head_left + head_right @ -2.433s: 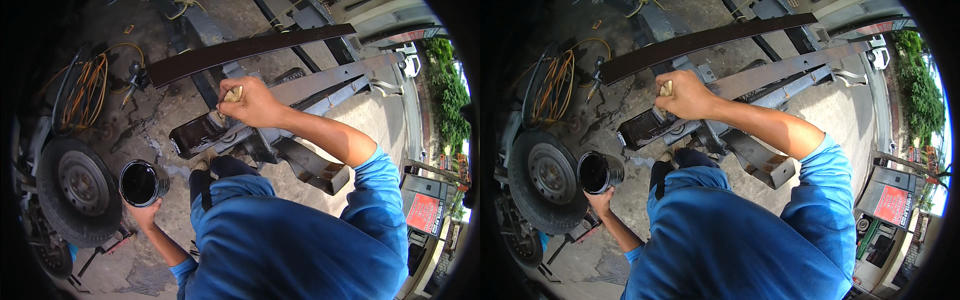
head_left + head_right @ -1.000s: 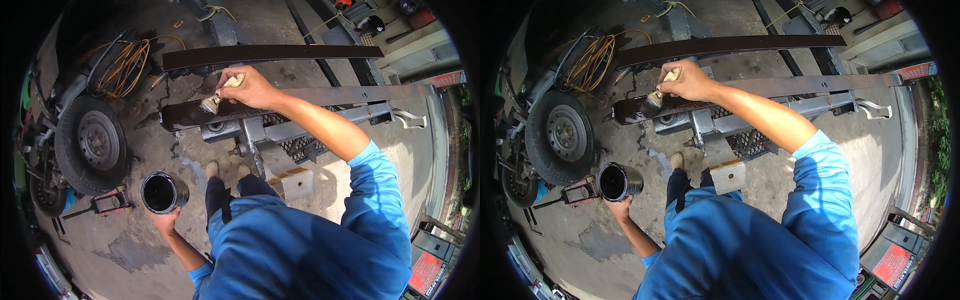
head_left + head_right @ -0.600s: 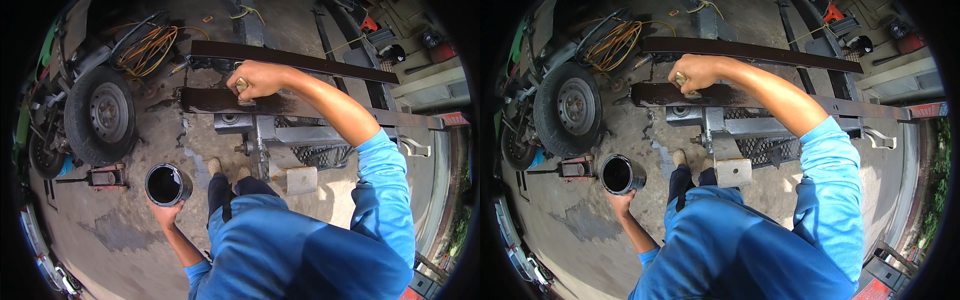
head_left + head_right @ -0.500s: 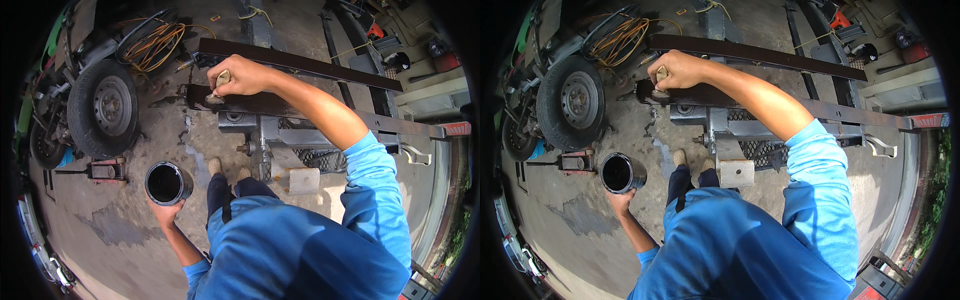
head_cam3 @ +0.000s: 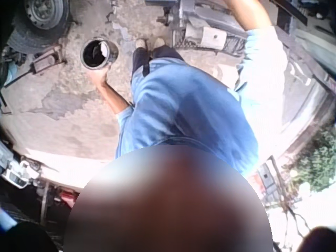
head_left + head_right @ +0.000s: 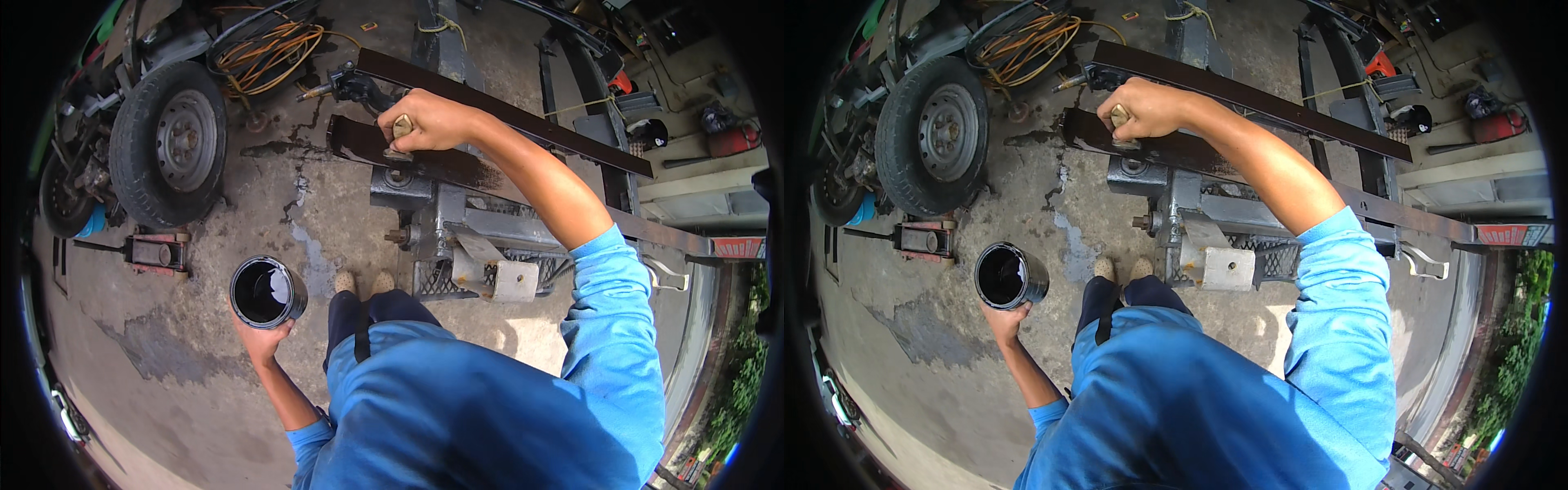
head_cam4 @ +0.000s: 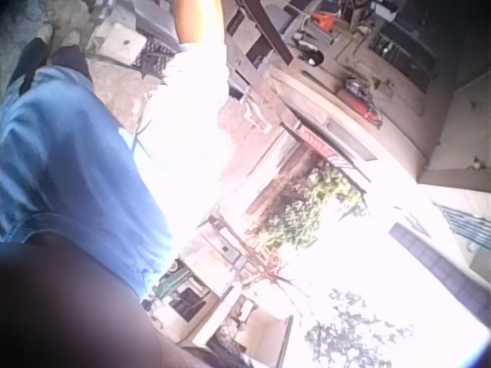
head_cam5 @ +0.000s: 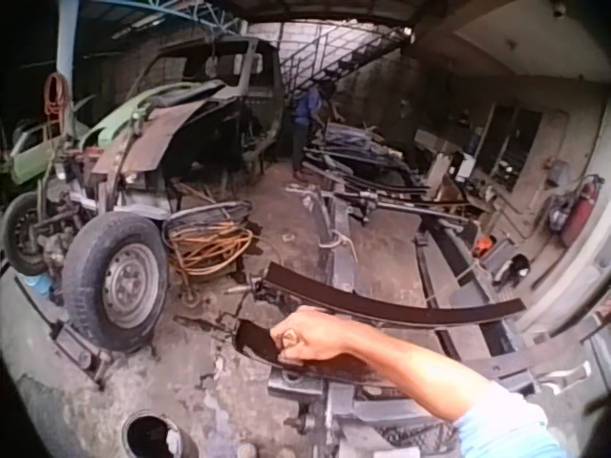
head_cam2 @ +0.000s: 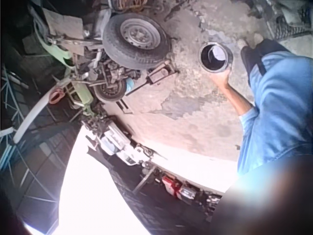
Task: The person paints a metal frame with black paint using a brush. They repeatedly dip the brush into a paint can and apply paint to various sections of the frame, including beams and crossbars, while standing in a workshop.
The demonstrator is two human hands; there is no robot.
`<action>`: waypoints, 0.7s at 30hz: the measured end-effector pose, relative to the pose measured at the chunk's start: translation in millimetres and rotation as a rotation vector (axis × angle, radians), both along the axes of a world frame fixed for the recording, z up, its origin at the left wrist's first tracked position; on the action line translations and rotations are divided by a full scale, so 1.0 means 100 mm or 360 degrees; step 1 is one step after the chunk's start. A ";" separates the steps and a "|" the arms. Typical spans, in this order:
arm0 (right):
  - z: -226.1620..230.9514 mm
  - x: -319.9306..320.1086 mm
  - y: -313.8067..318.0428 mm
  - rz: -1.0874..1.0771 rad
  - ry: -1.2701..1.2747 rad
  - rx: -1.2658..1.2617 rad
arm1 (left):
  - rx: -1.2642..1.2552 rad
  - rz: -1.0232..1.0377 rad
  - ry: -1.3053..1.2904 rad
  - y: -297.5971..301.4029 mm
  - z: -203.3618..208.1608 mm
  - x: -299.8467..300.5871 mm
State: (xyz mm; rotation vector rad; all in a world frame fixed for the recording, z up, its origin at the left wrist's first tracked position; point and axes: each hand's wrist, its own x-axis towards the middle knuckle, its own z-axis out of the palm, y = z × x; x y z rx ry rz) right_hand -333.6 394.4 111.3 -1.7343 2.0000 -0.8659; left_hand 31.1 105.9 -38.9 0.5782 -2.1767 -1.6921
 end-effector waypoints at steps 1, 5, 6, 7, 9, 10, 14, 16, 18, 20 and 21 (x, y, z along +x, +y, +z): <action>-0.07 0.01 -0.09 -0.0130 -0.0039 -0.0121 | 0.0002 0.0006 -0.0021 -0.02 0.00 0.00; 0.00 0.12 0.10 -0.0431 -0.0267 -0.0211 | 0.0105 -0.0010 0.0018 -0.15 -0.10 0.00; 0.10 0.17 0.23 -0.0456 -0.0211 -0.0002 | 0.0139 -0.0014 0.0023 -0.18 -0.15 -0.01; 0.20 0.22 0.36 -0.0471 -0.0199 0.0255 | 0.0112 -0.0023 0.0008 -0.22 -0.19 -0.01; 0.37 0.24 0.54 -0.0550 -0.0047 0.0673 | 0.0048 -0.0033 -0.0020 -0.30 -0.25 -0.03; 0.39 0.24 0.54 -0.0630 -0.0107 0.0599 | 0.0089 -0.0043 -0.0001 -0.33 -0.27 -0.05; 0.26 0.22 0.35 -0.0843 -0.0598 0.0148 | 0.0135 -0.0169 0.0007 -0.48 -0.32 -0.23; 0.15 0.23 0.25 -0.0708 -0.0867 0.0027 | 0.0140 -0.0204 0.0064 -0.52 -0.34 -0.30; 0.10 0.23 0.21 -0.0657 -0.0439 0.0560 | 0.0122 -0.0213 0.0035 -0.55 -0.34 -0.31; 0.11 0.21 0.23 -0.0721 -0.0279 0.0882 | 0.0099 -0.0228 -0.0045 -0.57 -0.32 -0.28; 0.14 0.20 0.26 -0.0829 -0.0434 0.0803 | 0.0112 -0.0219 -0.0017 -0.57 -0.30 -0.27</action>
